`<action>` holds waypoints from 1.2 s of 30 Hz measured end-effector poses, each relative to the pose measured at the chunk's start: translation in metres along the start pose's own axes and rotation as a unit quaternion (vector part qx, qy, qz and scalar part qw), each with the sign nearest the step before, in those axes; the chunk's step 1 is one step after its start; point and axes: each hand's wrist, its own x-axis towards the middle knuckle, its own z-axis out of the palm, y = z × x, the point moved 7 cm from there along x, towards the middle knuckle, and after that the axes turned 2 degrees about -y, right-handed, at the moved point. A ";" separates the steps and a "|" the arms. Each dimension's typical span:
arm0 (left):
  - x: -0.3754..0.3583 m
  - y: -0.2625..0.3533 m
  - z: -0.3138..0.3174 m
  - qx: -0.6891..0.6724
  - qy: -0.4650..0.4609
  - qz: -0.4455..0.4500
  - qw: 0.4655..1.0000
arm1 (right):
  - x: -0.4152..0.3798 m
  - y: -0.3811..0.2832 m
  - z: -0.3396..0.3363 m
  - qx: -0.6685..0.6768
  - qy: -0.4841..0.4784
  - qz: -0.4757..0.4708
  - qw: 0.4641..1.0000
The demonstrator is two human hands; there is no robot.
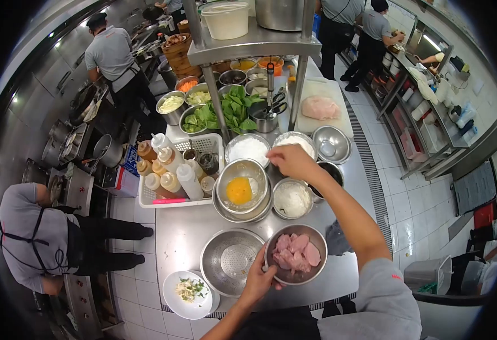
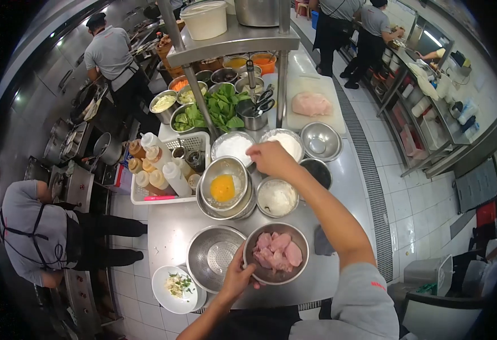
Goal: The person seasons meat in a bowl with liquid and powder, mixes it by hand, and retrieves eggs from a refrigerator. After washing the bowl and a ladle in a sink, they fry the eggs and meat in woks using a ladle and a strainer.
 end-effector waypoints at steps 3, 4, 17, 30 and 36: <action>-0.014 -0.009 -0.013 -0.027 0.022 -0.024 0.999 | 0.076 0.036 0.068 -0.104 -0.130 -0.038 0.985; -0.017 -0.008 -0.017 -0.024 0.023 -0.022 0.999 | 0.093 0.055 0.091 -0.103 -0.127 -0.041 0.986; -0.034 -0.001 -0.039 -0.033 0.055 -0.021 0.998 | 0.139 0.108 0.172 -0.275 -0.209 -0.144 0.927; -0.059 0.015 -0.056 -0.060 0.106 0.022 0.992 | 0.132 0.122 0.126 0.185 -0.056 0.278 0.941; -0.073 0.024 -0.075 -0.072 0.136 0.059 0.986 | 0.134 0.140 0.125 0.202 -0.057 0.319 0.924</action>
